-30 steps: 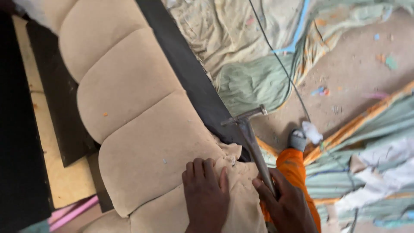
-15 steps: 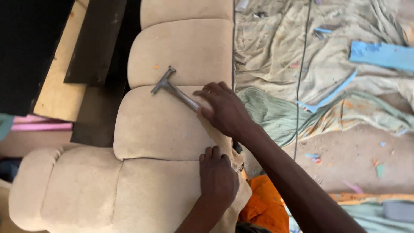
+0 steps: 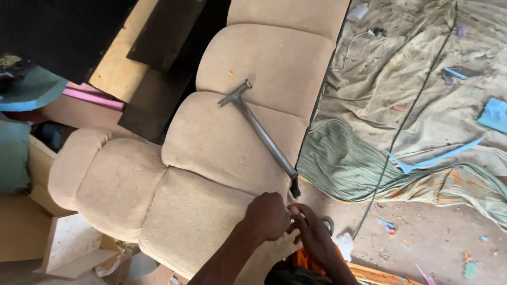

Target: Removing staples and fabric from a sofa frame using a hammer as a pry tool.

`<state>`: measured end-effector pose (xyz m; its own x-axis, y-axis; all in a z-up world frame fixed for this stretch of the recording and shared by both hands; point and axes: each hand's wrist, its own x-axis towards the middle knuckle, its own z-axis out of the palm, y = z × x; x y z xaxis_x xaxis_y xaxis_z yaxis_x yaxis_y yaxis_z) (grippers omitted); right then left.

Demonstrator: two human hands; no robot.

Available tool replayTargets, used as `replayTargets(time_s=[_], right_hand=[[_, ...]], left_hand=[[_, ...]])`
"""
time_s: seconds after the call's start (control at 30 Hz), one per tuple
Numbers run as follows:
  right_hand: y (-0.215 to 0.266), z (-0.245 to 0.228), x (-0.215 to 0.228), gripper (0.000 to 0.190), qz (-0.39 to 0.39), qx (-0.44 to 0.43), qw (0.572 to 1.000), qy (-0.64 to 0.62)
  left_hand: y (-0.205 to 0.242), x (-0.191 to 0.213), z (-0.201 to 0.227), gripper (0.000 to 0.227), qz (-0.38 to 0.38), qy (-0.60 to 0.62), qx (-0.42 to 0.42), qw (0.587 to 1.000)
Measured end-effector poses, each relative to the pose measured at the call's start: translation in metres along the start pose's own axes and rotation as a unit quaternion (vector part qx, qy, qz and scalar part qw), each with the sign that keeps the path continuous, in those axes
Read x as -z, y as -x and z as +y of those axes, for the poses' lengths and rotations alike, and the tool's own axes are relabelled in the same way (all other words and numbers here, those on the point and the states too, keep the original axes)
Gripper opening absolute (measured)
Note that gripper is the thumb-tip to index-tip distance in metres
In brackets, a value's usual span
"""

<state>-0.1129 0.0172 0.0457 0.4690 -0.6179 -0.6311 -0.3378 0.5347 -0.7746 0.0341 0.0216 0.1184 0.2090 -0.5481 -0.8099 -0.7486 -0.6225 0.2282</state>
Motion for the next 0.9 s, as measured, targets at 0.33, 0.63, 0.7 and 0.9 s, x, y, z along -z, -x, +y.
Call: replayTargets(time_s=[0.33,0.63,0.7,0.9], right_hand=[[-0.016,-0.019,-0.012,0.028,-0.047,-0.105,0.984,-0.136],[0.011,0.013,-0.001,0.04,0.057,0.001,0.998,-0.04],[0.002,0.009,0.004,0.039,0.055,0.056,0.997,-0.021],[0.017,0.005,0.01,0.053,0.133,0.133,0.976,0.114]], left_hand=[[-0.011,-0.043,-0.015,0.029,0.101,0.049,0.024,0.993],[0.018,-0.083,-0.034,0.035,0.31,0.201,-0.165,0.914],[0.017,-0.068,-0.03,0.038,0.309,0.193,-0.188,0.912],[0.012,-0.051,-0.055,0.033,0.517,0.049,-0.277,0.808]])
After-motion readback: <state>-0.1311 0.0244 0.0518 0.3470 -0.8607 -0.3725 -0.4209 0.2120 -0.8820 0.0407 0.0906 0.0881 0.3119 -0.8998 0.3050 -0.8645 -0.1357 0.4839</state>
